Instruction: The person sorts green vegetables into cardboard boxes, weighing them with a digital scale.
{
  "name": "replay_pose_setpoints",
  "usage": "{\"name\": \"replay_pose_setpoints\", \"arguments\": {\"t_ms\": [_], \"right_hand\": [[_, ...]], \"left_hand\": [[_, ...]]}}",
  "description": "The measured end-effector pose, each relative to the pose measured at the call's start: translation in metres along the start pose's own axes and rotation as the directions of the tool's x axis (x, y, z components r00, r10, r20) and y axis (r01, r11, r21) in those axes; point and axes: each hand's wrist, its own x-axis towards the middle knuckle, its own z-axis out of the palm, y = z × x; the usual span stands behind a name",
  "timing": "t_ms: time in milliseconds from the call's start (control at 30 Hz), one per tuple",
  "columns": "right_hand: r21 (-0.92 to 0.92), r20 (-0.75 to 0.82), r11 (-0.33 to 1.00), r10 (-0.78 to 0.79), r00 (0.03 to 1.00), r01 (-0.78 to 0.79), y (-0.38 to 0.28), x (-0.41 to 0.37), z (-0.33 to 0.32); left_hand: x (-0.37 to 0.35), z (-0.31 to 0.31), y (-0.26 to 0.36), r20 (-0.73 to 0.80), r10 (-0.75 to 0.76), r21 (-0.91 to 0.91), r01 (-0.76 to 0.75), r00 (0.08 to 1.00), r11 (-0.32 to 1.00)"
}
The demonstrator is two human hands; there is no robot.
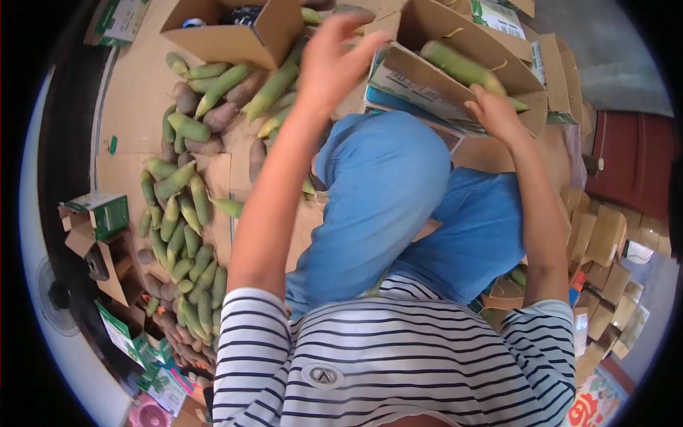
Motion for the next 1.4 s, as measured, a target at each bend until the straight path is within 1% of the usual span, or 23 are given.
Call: {"name": "replay_pose_setpoints", "arguments": {"t_ms": [33, 67, 100, 133, 167, 200, 233, 267, 300, 400, 500, 567, 833, 933, 1033, 1067, 1100, 1133, 1200, 1300, 1333, 1367, 1400], "right_hand": [[-0.009, 0.027, 1.000, 0.002, 1.000, -0.002, 0.000, -0.002, -0.001], [0.032, -0.027, 0.999, -0.006, 1.000, 0.007, 0.003, -0.002, 0.002], [0.046, -0.008, 0.998, -0.032, 0.999, 0.032, 0.005, -0.003, 0.003], [0.059, 0.010, 0.997, -0.060, 0.998, 0.059, 0.006, -0.003, 0.003], [0.070, 0.026, 0.994, -0.091, 0.996, 0.089, 0.007, -0.003, 0.002], [0.043, 0.034, 0.998, -0.051, 0.998, 0.049, 0.000, -0.004, 0.000], [0.043, 0.032, 0.998, -0.044, 0.999, 0.043, 0.000, -0.004, 0.000], [0.041, 0.031, 0.999, -0.037, 0.999, 0.036, 0.000, -0.005, -0.001], [0.039, 0.031, 0.999, -0.028, 0.999, 0.027, 0.001, -0.007, -0.001], [0.022, 0.028, 1.000, -0.008, 1.000, 0.007, -0.002, -0.008, -0.005], [0.016, 0.026, 1.000, 0.014, 1.000, -0.015, -0.005, -0.010, -0.005], [0.007, 0.036, 0.999, 0.032, 0.999, -0.032, -0.009, -0.009, -0.009], [0.018, -0.015, 1.000, -0.025, 1.000, 0.025, -0.013, -0.011, -0.005], [0.017, -0.014, 1.000, -0.024, 1.000, 0.024, -0.010, -0.009, 0.002], [0.017, 0.003, 1.000, -0.002, 1.000, 0.002, -0.010, -0.007, 0.004], [0.001, -0.011, 1.000, 0.000, 1.000, 0.000, -0.011, -0.006, 0.005], [-0.016, -0.025, 1.000, 0.001, 1.000, -0.001, -0.011, -0.005, 0.006], [-0.010, -0.019, 1.000, 0.008, 1.000, -0.008, -0.013, -0.005, 0.004], [-0.003, -0.006, 1.000, 0.013, 1.000, -0.013, -0.018, -0.004, -0.001], [-0.005, 0.033, 0.999, 0.035, 0.999, -0.034, -0.018, 0.000, 0.000], [0.000, 0.022, 1.000, 0.026, 0.999, -0.026, -0.018, 0.000, 0.000], [0.003, 0.012, 1.000, 0.017, 1.000, -0.018, -0.018, -0.001, 0.001], [0.006, 0.004, 1.000, 0.008, 1.000, -0.008, -0.017, -0.001, 0.001]], "left_hand": [[-0.018, -0.016, -0.034, -0.063, -0.032, 0.068, 0.037, 0.998, 0.997], [-0.039, -0.036, -0.066, -0.119, -0.099, 0.260, 0.127, 0.988, 0.957], [-0.066, -0.054, -0.100, -0.157, -0.205, 0.366, 0.249, 0.966, 0.897], [-0.100, -0.078, -0.169, -0.104, -0.283, 0.460, 0.298, 0.954, 0.837], [-0.124, -0.090, -0.171, -0.062, -0.600, 0.526, 0.537, 0.797, 0.659], [-0.158, -0.091, -0.188, -0.100, -0.567, 0.506, 0.533, 0.817, 0.678], [-0.193, -0.098, -0.236, -0.042, -0.611, 0.525, 0.537, 0.791, 0.660], [-0.221, -0.098, -0.260, -0.014, -0.684, 0.553, 0.575, 0.730, 0.603], [-0.237, -0.095, -0.269, -0.022, -0.729, 0.575, 0.605, 0.684, 0.551], [-0.264, -0.086, -0.286, -0.038, -0.805, 0.595, 0.661, 0.592, 0.457], [-0.268, -0.078, -0.296, -0.052, -0.830, 0.594, 0.685, 0.555, 0.421], [-0.266, -0.074, -0.303, -0.069, -0.836, 0.594, 0.696, 0.545, 0.404], [-0.260, -0.066, -0.304, -0.080, -0.852, 0.530, 0.746, 0.518, 0.404], [-0.255, -0.070, -0.284, -0.066, -0.863, 0.399, 0.806, 0.501, 0.437], [-0.250, -0.081, -0.242, -0.036, -0.864, 0.117, 0.861, 0.502, 0.495], [-0.241, -0.085, -0.222, -0.028, -0.848, 0.030, 0.848, 0.530, 0.529], [-0.230, -0.088, -0.201, -0.023, -0.812, -0.040, 0.812, 0.583, 0.583], [-0.213, -0.089, -0.178, -0.019, -0.763, -0.093, 0.759, 0.646, 0.644], [-0.168, -0.082, -0.126, -0.015, -0.607, -0.119, 0.601, 0.795, 0.790], [-0.099, -0.062, -0.042, -0.017, -0.349, -0.073, 0.347, 0.937, 0.935], [-0.078, -0.049, -0.018, -0.024, -0.190, -0.081, 0.187, 0.982, 0.979], [-0.059, -0.033, 0.005, -0.031, -0.026, -0.087, 0.023, 0.999, 0.996], [-0.042, -0.015, 0.028, -0.050, 0.047, -0.152, -0.054, 0.998, 0.987]]}}
